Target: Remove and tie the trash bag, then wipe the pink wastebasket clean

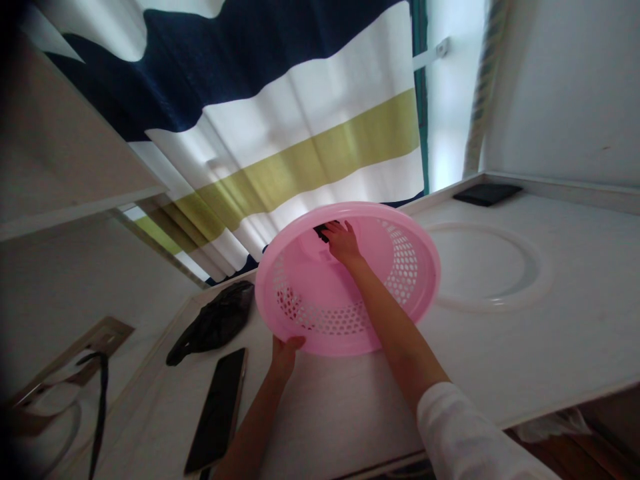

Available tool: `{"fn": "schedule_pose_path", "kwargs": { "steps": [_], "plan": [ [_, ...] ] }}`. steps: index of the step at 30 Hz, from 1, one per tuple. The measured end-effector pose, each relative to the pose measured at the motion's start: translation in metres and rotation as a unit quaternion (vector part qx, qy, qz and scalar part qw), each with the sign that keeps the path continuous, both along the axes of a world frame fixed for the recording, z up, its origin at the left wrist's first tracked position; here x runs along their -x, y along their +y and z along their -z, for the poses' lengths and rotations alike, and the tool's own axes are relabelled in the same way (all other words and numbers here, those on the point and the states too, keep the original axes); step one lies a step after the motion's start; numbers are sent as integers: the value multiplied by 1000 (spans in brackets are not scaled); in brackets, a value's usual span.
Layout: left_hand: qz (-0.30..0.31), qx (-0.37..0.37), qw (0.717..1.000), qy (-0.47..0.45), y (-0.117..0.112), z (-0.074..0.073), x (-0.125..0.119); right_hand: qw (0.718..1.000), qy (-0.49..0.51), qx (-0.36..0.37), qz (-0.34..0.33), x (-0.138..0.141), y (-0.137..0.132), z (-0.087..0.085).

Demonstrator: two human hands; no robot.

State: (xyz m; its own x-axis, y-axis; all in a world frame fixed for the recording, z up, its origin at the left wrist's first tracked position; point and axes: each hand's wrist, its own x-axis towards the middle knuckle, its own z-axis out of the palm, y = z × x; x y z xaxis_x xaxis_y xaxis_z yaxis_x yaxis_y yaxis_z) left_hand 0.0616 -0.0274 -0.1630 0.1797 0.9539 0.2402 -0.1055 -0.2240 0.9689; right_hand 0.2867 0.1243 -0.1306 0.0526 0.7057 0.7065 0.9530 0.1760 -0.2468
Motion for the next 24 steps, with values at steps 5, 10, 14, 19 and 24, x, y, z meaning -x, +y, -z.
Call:
{"fn": "schedule_pose_path", "kwargs": {
  "steps": [5,10,14,19,24],
  "plan": [
    [-16,-8,1000,-12,0,-1,-2,1000,-3,2,-21,0,-7,7],
    [-6,-11,1000,-7,0,-2,-2,1000,-2,15,-9,2,-9,13],
    [7,-15,1000,-12,0,1,-1,1000,-4,28,10,5,-10,15],
    [-37,14,999,1,0,2,-1,992,-28,121,25,7,-11,19],
    [-34,20,999,8,0,2,-1,970,-38,239,38,7,-5,30]
  ]
}}
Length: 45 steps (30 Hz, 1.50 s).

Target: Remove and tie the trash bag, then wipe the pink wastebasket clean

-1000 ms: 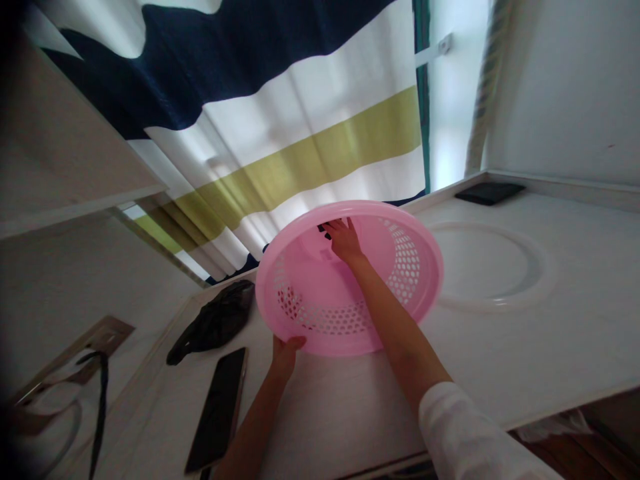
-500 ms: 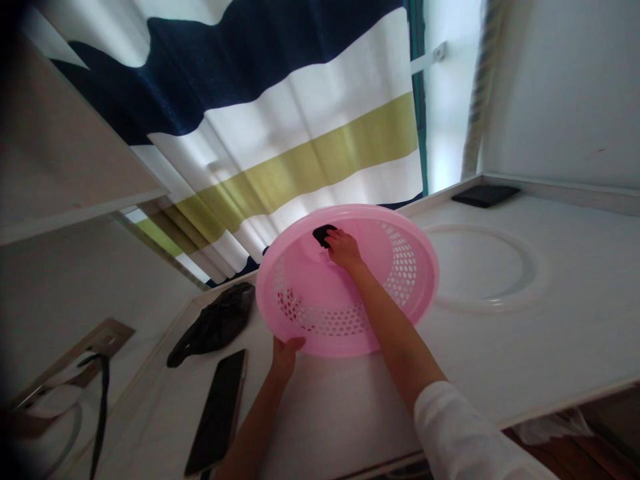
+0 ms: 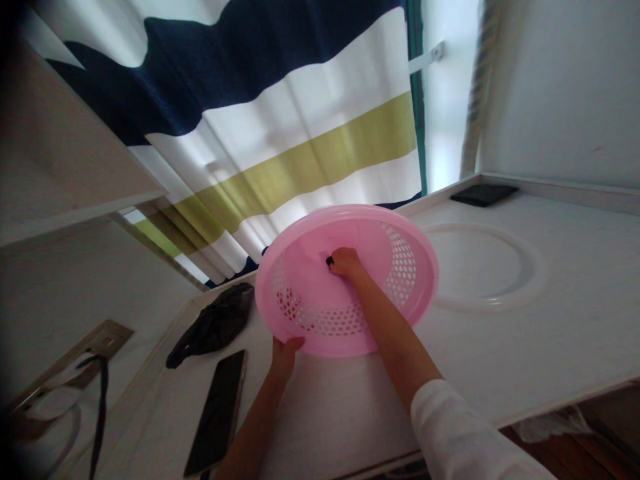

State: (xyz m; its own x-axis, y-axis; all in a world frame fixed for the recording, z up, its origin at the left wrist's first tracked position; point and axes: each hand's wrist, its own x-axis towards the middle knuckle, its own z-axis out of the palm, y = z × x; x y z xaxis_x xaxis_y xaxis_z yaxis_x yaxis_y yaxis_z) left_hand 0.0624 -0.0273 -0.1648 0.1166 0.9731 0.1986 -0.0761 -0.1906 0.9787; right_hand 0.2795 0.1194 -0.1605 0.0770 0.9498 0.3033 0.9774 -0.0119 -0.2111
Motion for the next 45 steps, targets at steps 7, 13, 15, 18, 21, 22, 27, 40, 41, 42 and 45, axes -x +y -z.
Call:
{"fn": "schedule_pose_path", "kwargs": {
  "steps": [7,13,15,18,21,22,27,40,41,42,45],
  "plan": [
    [15,-8,1000,-5,1,-1,0,999,10,43,1,-2,7,3],
    [2,3,1000,-15,3,3,-1,996,25,87,-12,-1,10,0],
    [-3,5,1000,-20,2,5,0,995,29,98,-13,0,10,0],
    [3,-5,1000,-28,2,7,1,994,36,106,-14,-1,9,-2],
    [25,-13,999,-17,3,7,1,995,43,92,-11,-4,8,-9],
    [29,-17,999,-13,4,7,1,996,45,80,-7,-5,7,-13],
    [38,-55,998,-18,6,7,0,993,62,-76,61,-7,1,-37],
    [46,-26,998,-22,3,2,-1,954,64,-263,129,-15,5,-23],
    [44,-21,999,-21,3,2,0,953,66,-264,133,-16,6,-21],
    [40,-18,999,-20,3,2,0,952,67,-265,136,-17,8,-19],
    [33,-14,999,-15,4,4,0,949,71,-275,138,-19,11,-17]
  ]
}}
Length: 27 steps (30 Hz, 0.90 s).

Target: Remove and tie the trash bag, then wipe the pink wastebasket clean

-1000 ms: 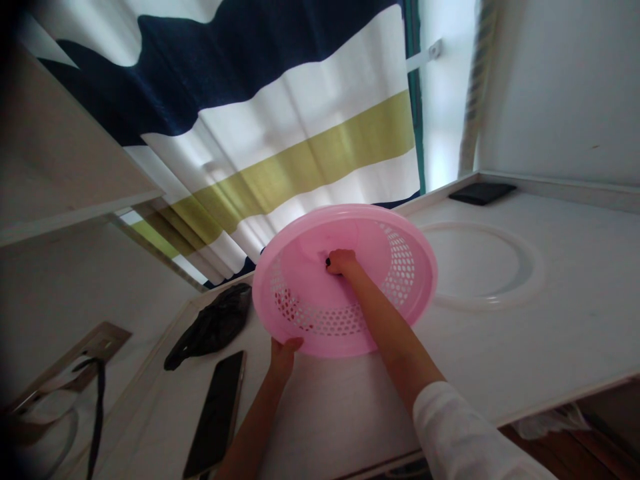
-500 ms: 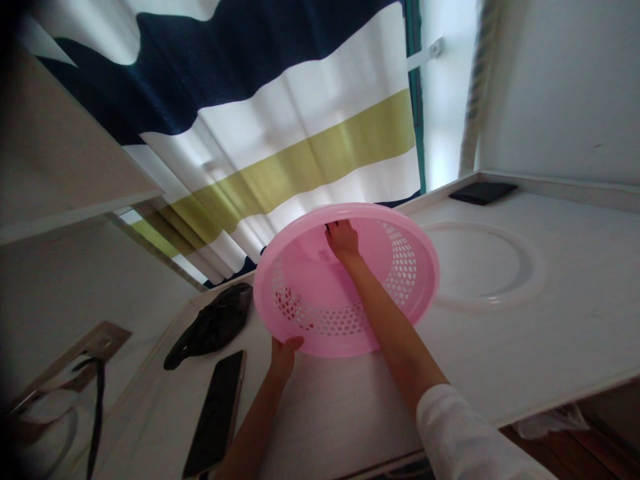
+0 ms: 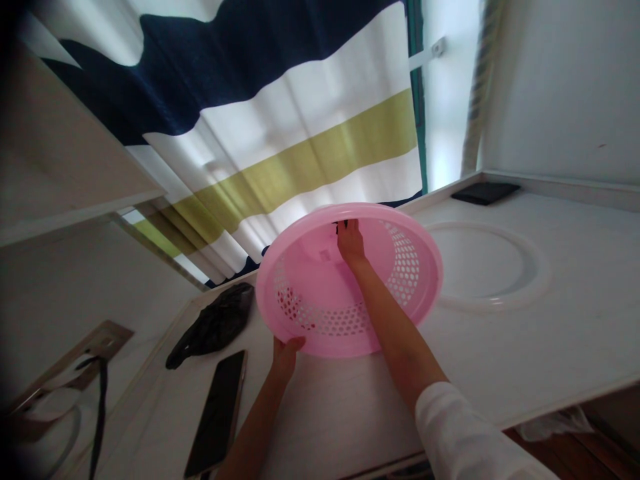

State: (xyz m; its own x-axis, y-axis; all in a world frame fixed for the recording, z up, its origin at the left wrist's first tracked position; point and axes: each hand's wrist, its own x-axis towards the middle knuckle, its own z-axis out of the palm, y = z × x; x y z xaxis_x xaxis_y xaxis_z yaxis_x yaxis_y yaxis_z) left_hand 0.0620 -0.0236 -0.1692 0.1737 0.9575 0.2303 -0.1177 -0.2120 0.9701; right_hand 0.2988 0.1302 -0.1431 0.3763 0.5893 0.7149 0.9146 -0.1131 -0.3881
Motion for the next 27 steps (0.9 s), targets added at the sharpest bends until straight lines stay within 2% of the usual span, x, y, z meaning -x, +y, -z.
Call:
{"fn": "schedule_pose_path", "kwargs": {
  "steps": [5,11,16,22,27],
  "plan": [
    [-17,15,1000,1,-1,1,0,999,-22,-18,-32,0,5,2],
    [-9,3,1000,-13,0,0,0,993,-70,-4,-92,-3,9,11],
    [18,-6,1000,-15,0,1,1,994,-74,-11,-75,-3,10,11],
    [2,2,1000,4,-2,-2,-1,997,-56,-3,-44,4,6,6],
    [-8,-5,1000,13,-3,-5,-2,998,-44,34,-24,9,-4,3]
  ]
}}
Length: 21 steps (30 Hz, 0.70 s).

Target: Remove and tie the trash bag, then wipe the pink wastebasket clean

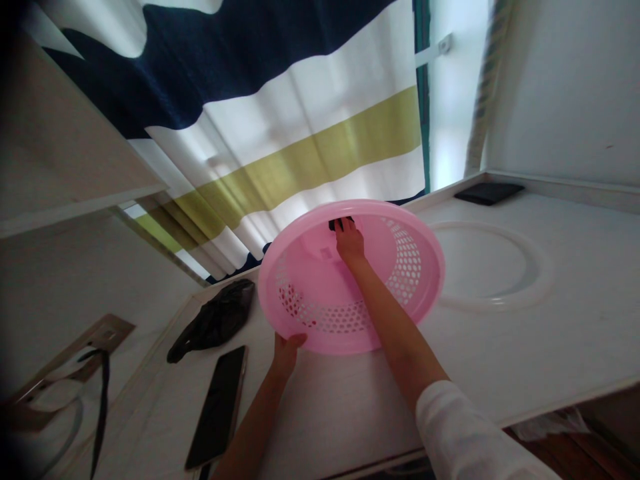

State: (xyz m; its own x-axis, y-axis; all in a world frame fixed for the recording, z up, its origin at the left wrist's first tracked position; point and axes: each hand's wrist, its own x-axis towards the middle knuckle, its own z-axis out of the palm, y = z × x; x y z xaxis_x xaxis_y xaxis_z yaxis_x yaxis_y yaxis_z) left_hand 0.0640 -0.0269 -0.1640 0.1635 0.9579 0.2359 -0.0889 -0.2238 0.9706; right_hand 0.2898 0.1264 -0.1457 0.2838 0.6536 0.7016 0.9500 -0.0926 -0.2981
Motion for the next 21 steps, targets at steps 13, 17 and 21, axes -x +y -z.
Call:
{"fn": "schedule_pose_path", "kwargs": {
  "steps": [13,17,21],
  "plan": [
    [9,0,1000,-9,-2,-3,-1,994,15,107,-11,6,-11,-3],
    [32,-4,999,-21,0,0,0,986,10,164,-11,6,-8,-3],
    [36,-5,999,-27,2,4,0,973,4,229,-23,6,-7,2]
  ]
}}
